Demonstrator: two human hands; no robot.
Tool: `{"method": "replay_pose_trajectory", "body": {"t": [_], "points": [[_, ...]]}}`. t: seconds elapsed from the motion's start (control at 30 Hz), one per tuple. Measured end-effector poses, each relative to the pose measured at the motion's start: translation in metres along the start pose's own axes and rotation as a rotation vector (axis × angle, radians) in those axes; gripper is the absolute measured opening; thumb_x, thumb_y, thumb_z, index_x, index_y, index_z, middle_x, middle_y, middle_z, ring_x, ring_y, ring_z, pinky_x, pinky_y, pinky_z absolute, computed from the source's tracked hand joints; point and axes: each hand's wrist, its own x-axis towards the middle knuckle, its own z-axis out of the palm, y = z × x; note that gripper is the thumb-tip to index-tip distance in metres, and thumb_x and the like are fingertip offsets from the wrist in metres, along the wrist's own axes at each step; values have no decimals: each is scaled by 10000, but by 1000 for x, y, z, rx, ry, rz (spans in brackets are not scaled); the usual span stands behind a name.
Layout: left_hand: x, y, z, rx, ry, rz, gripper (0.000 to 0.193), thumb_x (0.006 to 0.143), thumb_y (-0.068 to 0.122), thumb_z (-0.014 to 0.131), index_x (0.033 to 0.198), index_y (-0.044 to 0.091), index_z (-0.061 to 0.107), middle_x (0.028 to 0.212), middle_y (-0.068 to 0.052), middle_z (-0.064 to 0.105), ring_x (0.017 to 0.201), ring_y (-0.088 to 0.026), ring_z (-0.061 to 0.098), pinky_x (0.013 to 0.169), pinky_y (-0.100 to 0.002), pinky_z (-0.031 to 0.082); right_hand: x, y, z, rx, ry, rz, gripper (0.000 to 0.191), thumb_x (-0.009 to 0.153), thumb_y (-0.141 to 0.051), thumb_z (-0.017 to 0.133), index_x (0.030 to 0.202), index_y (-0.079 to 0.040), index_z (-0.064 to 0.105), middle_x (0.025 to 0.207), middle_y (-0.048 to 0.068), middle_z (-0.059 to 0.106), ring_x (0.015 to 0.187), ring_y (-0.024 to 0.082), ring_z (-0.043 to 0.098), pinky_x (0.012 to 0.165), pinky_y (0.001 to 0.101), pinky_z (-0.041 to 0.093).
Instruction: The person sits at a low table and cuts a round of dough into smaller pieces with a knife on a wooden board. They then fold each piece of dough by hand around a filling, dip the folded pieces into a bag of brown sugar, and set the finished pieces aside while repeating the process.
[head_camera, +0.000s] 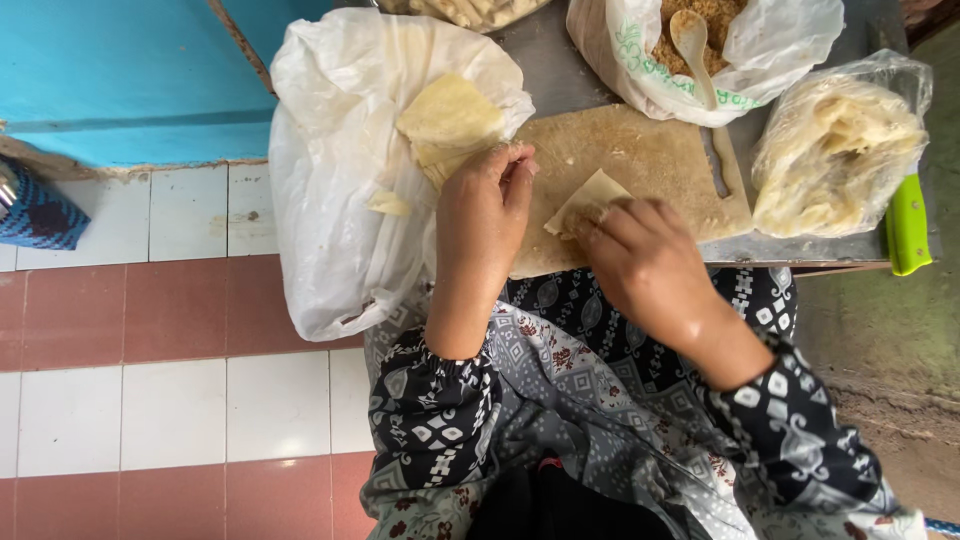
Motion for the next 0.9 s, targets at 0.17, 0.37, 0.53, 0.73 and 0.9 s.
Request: {"method": "replay_pose_trajectory", "body": {"t": [0.17,0.37,0.53,0.73,0.9], "points": [[-6,3,8,152,-83,27,190,949,197,719,1092,75,742,1021,-98,713,964,-303,690,838,-400,542,-36,-9,-2,263,121,119,508,769,139,627,1261,26,680,1239,164,704,1203,349,668,1059,477,515],[-4,12,24,250,-205,173,297,822,214,791,1073,87,697,1082,-97,634,1034,-325,622,877,-439,501,-72,-5,-1,322,356,441,289,950,163,634,1187,9,696,1154,155,723,1092,308,704,946,340,536],[-2,16,31,255,-289,228,149,904,90,748,994,87,629,1057,-86,633,1035,-316,642,878,-446,509,-112,14,-8,128,502,592,191,1066,119,624,1226,38,686,1196,166,702,1133,301,683,1030,357,527],[-16,33,53,-320,-343,-40,285,957,1,657,1194,39,504,1069,-42,634,918,-197,699,767,-342,602,-156,102,-30,-396,413,678,373,955,94,575,1327,86,601,1328,264,568,1281,406,525,1124,508,435],[-25,35,66,-126,-73,63,480,922,-20,654,1368,7,479,1018,-96,641,932,-243,692,779,-372,582,-166,165,-17,-178,172,829,395,977,-55,682,1363,25,644,1290,263,631,1196,473,594,1033,539,499]]}}
